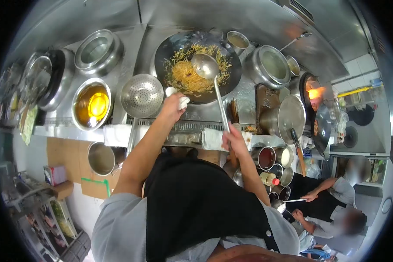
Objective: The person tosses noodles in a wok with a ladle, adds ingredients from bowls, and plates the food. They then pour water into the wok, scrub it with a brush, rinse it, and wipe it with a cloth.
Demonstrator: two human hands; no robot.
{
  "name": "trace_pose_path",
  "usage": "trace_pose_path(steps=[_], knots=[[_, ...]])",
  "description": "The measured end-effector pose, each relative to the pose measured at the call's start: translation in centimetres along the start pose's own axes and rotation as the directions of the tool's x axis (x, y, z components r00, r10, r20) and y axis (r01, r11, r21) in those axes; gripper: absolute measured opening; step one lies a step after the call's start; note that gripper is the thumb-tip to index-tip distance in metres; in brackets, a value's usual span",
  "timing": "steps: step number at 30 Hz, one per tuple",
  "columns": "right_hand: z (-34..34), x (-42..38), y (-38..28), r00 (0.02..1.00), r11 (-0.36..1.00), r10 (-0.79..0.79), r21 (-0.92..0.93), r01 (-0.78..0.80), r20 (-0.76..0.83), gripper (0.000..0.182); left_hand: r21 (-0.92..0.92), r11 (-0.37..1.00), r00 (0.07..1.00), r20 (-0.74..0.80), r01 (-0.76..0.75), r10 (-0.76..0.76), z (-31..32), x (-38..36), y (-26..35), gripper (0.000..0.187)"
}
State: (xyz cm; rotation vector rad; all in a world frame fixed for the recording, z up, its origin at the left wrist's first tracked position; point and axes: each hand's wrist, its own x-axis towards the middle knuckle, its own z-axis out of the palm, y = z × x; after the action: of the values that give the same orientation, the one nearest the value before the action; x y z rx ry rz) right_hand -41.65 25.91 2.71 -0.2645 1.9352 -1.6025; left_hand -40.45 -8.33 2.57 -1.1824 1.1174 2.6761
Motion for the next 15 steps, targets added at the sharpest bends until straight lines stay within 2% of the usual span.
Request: trace_pose_path(steps=[2,3,4,6,7,10,12,13,14,15], knots=[[0.1,3.3,1.5,0.969,0.955,-0.244,-0.183,0.234,-0.035,0.062,-0.038,0.999,1.000,-0.004,0.016,-0.016,-0.2,0.6,-0.5,0.020],[0.9,4.0,1.1,0.936,0.912,-0.347,-0.255,0.321,-0.064,0.062,-0.010,1.000,1.000,0.022,-0.014,0.015,-0.8,0.6,-1.0,0.036],[1.8,4.7,0.7,0.892,0.858,-0.444,-0.330,0.394,-0.091,0.062,-0.020,1.000,0.999,0.034,-0.012,0.012,-1.1,-0.3,-0.6,0.038],[4.9,0.7,-6.6,0.981,0.991,-0.128,0.015,0.131,-0.143,0.060,-0.051,0.999,0.998,0.064,0.006,-0.002,-1.6,-4.1,-0.6,0.042],[5.2,0.1,-7.4,0.992,0.977,-0.113,0.177,0.123,-0.065,0.057,-0.071,0.995,0.996,0.050,-0.067,0.070,-2.2,-6.4,-1.2,0.042],[9.5,-3.8,-10.7,0.987,0.949,-0.124,0.304,0.087,0.104,0.058,0.247,0.963,0.992,0.081,-0.111,0.094,-8.9,-10.7,-4.9,0.040],[13.2,-5.6,-10.3,0.966,0.959,-0.123,0.278,0.057,0.227,0.062,0.192,0.974,0.990,0.098,-0.123,0.105,-12.6,-18.5,-5.8,0.042],[15.3,-6.5,-10.1,0.946,0.974,-0.097,0.223,0.027,0.309,0.063,0.250,0.957,0.987,0.104,-0.146,0.124,-14.6,-22.3,-5.8,0.042],[17.8,-7.2,-9.7,0.916,0.987,-0.069,0.164,0.004,0.394,0.063,0.418,0.897,0.988,0.017,-0.146,0.153,-17.3,-25.2,-6.5,0.045],[20.4,-8.0,-9.0,0.882,0.997,-0.022,0.070,-0.012,0.470,0.065,0.508,0.837,0.968,-0.018,-0.205,0.249,-22.2,-25.5,-9.9,0.045]])
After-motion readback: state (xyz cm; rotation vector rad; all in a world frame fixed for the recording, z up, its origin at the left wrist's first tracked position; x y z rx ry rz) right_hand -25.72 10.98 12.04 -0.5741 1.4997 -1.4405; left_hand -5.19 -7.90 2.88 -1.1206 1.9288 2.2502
